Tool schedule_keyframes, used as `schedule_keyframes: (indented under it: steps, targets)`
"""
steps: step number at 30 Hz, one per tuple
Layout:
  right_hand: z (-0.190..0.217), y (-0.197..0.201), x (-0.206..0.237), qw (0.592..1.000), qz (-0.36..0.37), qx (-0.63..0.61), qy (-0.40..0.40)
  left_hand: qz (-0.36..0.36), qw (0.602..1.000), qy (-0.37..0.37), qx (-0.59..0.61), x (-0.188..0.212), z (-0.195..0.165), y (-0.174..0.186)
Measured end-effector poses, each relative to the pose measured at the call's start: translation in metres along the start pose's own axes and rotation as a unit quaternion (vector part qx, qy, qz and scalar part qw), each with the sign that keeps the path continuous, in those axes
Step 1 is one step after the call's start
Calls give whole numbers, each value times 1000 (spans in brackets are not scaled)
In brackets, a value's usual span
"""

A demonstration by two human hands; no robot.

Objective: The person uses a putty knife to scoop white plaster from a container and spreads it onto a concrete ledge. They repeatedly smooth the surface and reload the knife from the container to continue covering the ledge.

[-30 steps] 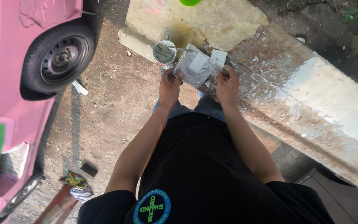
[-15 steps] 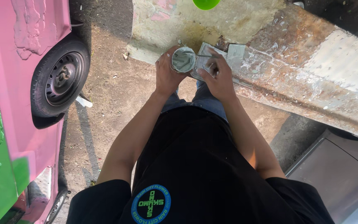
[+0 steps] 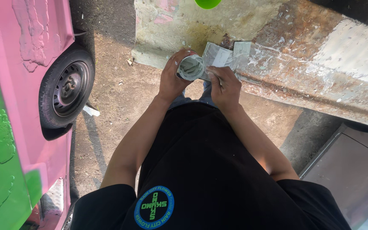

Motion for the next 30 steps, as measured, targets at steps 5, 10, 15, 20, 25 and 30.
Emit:
schedule_keyframes:
  steps: [5, 10, 15, 20, 25, 30]
  targets:
    - [13, -28, 1, 987, 147, 7, 63, -11, 1000, -11, 16, -1, -3, 4]
    - [9, -11, -3, 987, 138, 38, 70, 6, 1000, -12, 11, -1, -9, 1]
    - [-3, -10, -3, 993, 98, 5, 62, 11, 1000, -15, -19, -3, -13, 1]
    - [-30, -18, 17, 996, 78, -17, -37, -4, 1000, 7, -12, -8, -9, 6]
    - [-79, -19, -2, 988, 87, -38, -120, -21, 998, 46, 29, -18, -4, 12]
    - [-107, -2, -80, 995, 62, 36, -66, 6, 1000, -1, -19, -36, -16, 21]
Point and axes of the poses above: each hand's wrist, its own x-axis away from the middle knuckle, its own y-axis out of the back of the hand, z = x × y, the point moved 9 cm from there along -x, towards the middle knuckle, and after that the axes turned 12 degrees about y, right-handed, at the moved point
